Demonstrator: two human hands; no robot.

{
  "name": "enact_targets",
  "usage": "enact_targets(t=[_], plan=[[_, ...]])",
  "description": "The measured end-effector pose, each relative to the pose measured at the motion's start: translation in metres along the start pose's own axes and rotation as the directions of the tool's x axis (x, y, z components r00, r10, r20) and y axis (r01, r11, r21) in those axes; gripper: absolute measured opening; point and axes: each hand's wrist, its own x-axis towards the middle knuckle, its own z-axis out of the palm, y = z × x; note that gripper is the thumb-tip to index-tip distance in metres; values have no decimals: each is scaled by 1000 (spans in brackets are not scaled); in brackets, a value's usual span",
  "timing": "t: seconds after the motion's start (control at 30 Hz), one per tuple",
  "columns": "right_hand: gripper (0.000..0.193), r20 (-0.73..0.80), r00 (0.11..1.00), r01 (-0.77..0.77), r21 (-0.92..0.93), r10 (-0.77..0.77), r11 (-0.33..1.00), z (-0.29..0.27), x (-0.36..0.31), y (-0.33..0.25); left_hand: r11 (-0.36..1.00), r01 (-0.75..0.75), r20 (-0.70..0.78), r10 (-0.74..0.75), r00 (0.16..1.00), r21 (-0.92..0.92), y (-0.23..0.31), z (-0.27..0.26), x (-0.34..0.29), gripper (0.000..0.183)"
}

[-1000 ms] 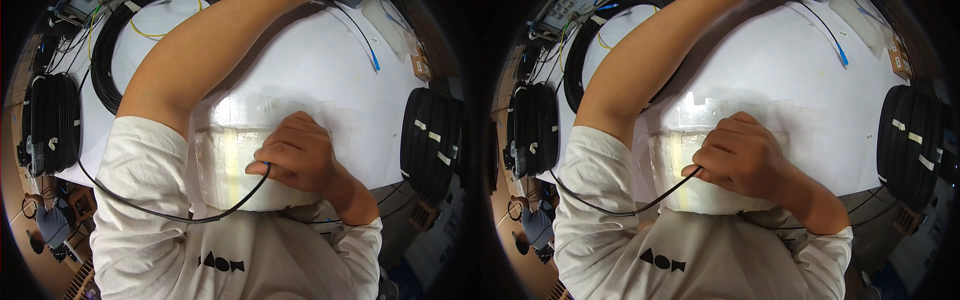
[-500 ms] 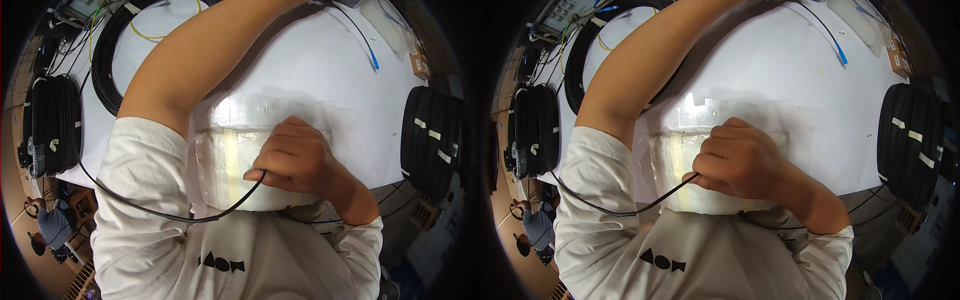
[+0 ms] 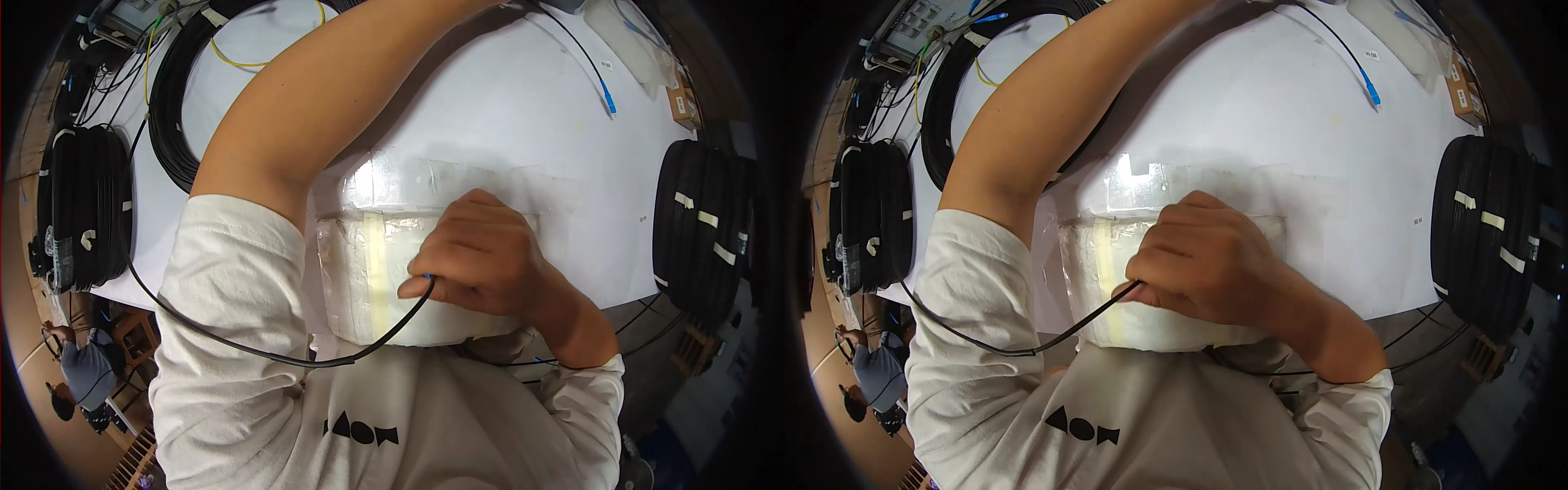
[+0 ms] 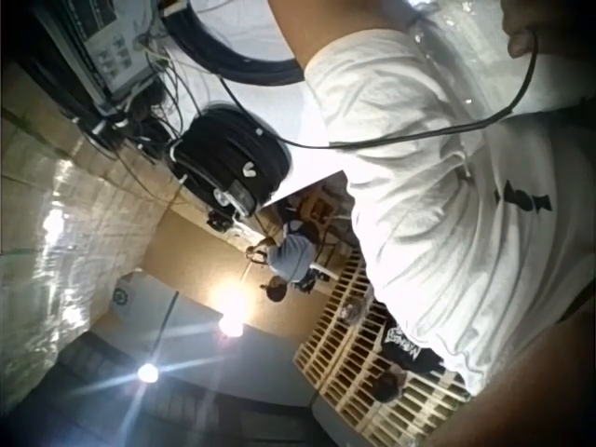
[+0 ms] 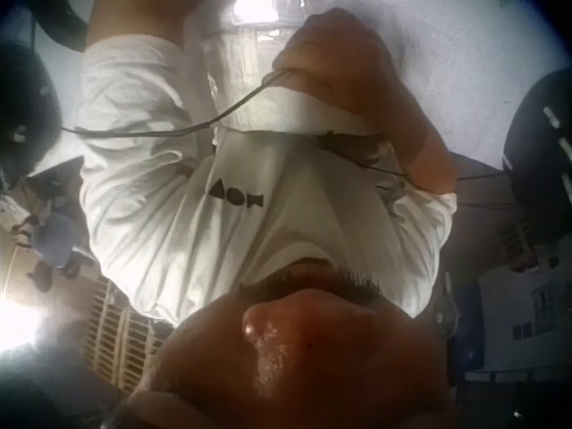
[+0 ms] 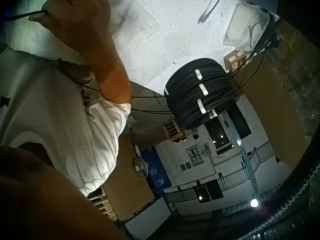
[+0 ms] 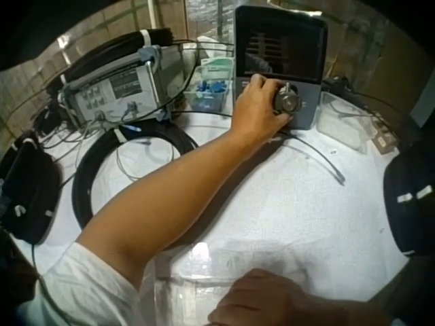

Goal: The recorder uses a specialized handheld inspection probe to examine the end-face of fiber optic connectors, with the live feed displayed on an external monitor for quality check.

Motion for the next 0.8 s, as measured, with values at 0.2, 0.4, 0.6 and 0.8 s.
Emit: enact_targets(t=[0.2, 0.4, 0.6, 0.8], plan=[[27, -3, 999, -50, -89, 50, 995, -1, 2, -1, 999, 31, 30, -31, 999, -28, 3, -1, 0, 56], [25, -62, 997, -37, -31, 36, 999, 2, 1, -2, 999, -43, -30, 43, 999, 10, -4, 5, 1, 55], [24, 12, 999, -29, -63, 30, 998, -1, 3, -3, 998, -62, -53, 61, 997, -11, -8, 7, 2, 55], [23, -86, 996, -41, -76, 35, 996, 3, 1, -1, 999, -38, -37, 37, 999, -30, -4, 6, 1, 55]])
